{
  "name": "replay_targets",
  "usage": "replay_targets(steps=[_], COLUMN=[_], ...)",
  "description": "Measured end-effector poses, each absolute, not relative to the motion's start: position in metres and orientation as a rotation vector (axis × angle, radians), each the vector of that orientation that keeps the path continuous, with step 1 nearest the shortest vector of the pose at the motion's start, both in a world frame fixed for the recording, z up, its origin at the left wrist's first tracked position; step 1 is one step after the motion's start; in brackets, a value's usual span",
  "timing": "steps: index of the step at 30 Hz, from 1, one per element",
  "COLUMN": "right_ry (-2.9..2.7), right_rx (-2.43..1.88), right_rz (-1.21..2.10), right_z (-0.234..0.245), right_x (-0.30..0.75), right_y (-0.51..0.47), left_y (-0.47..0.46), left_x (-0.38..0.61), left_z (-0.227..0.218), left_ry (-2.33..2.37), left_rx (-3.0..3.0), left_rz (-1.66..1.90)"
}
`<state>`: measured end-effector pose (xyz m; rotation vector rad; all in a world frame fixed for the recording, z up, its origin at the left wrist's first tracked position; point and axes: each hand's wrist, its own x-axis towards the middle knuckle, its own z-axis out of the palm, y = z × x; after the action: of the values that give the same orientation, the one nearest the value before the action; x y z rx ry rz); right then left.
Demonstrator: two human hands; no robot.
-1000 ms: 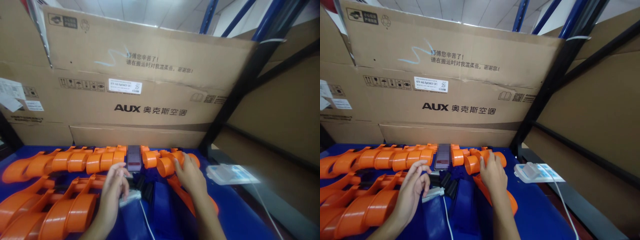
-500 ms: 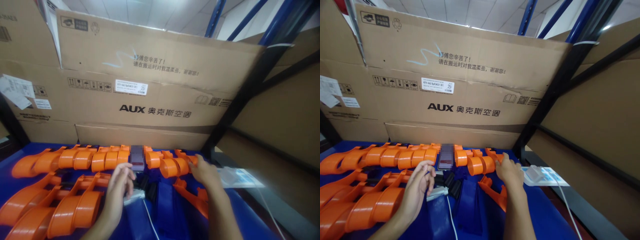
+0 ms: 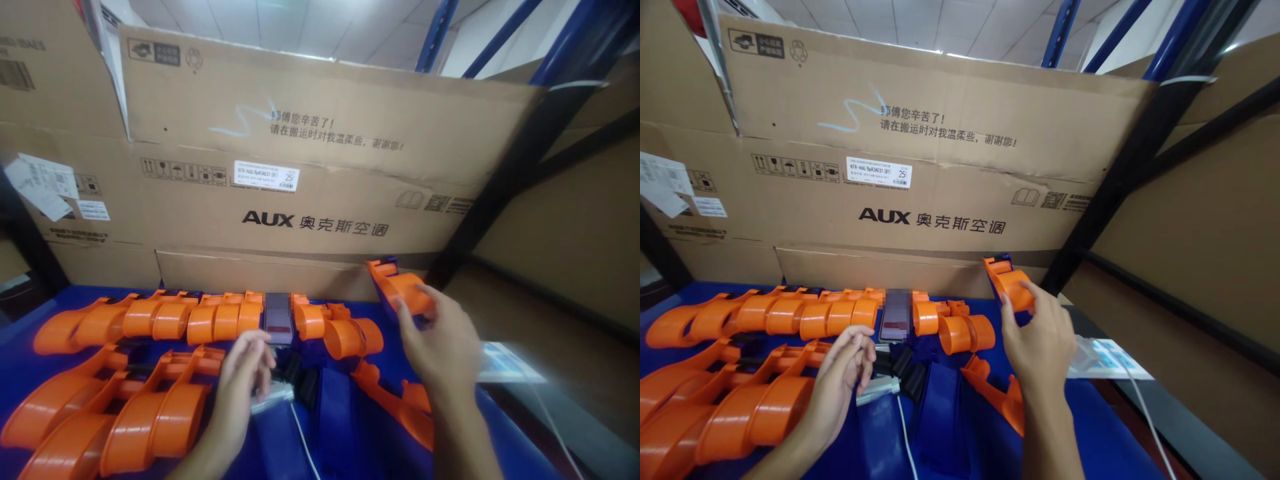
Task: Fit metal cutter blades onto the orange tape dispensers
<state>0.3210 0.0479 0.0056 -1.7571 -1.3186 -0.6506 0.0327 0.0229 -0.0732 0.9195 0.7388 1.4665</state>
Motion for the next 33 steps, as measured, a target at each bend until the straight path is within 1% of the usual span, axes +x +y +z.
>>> replay_targets(steps=[2, 4, 6, 9, 13, 17, 19, 22, 25, 27, 29, 33], right_ry=[-1.333, -1.399, -1.503, -1.755, -2.037, -2.112, -2.067, -1.930, -1.807, -1.770, -1.755, -1.717], right_rx=[-1.572, -1.387, -1.212, -0.972, -0.845, -0.759, -0.755, -0.929, -1.123, -1.160, -1.163, -1.151], right_rz=[-0.687, -0.628, -0.485, -0.172, 0.069, 0.217, 0.296, 0.460, 0.662, 0.789, 0.889, 0.985], right_z=[0.012, 0.015, 0.015, 0.011, 0.003, -0.009, -0.014, -0.019, -0.021, -0.022, -0.025, -0.032], right_x=[0.311, 0.299, 0.285, 0.261, 0.234, 0.223, 0.222, 0.221, 0.217, 0.214, 0.211, 0.208], right_y=[0.039, 0.030, 0.022, 0.014, 0.006, 0.002, 0.004, 0.012, 0.021, 0.025, 0.025, 0.023], left_y=[0.023, 0.023, 0.024, 0.027, 0.027, 0.025, 0.025, 0.026, 0.026, 0.024, 0.023, 0.024], left_x=[0.033, 0.033, 0.033, 0.034, 0.035, 0.035, 0.035, 0.035, 0.034, 0.034, 0.034, 0.036], left_z=[-0.073, -0.073, -0.073, -0.072, -0.065, -0.057, -0.057, -0.061, -0.069, -0.072, -0.074, -0.076], left_ry=[0.750, 0.769, 0.800, 0.848, 0.807, 0.690, 0.664, 0.619, 0.657, 0.744, 0.799, 0.743], left_rx=[0.922, 0.930, 0.950, 0.945, 0.850, 0.621, 0.513, 0.454, 0.407, 0.405, 0.478, 0.724], left_rz=[1.463, 1.458, 1.476, 1.534, 1.550, 1.438, 1.387, 1.362, 1.401, 1.453, 1.468, 1.448])
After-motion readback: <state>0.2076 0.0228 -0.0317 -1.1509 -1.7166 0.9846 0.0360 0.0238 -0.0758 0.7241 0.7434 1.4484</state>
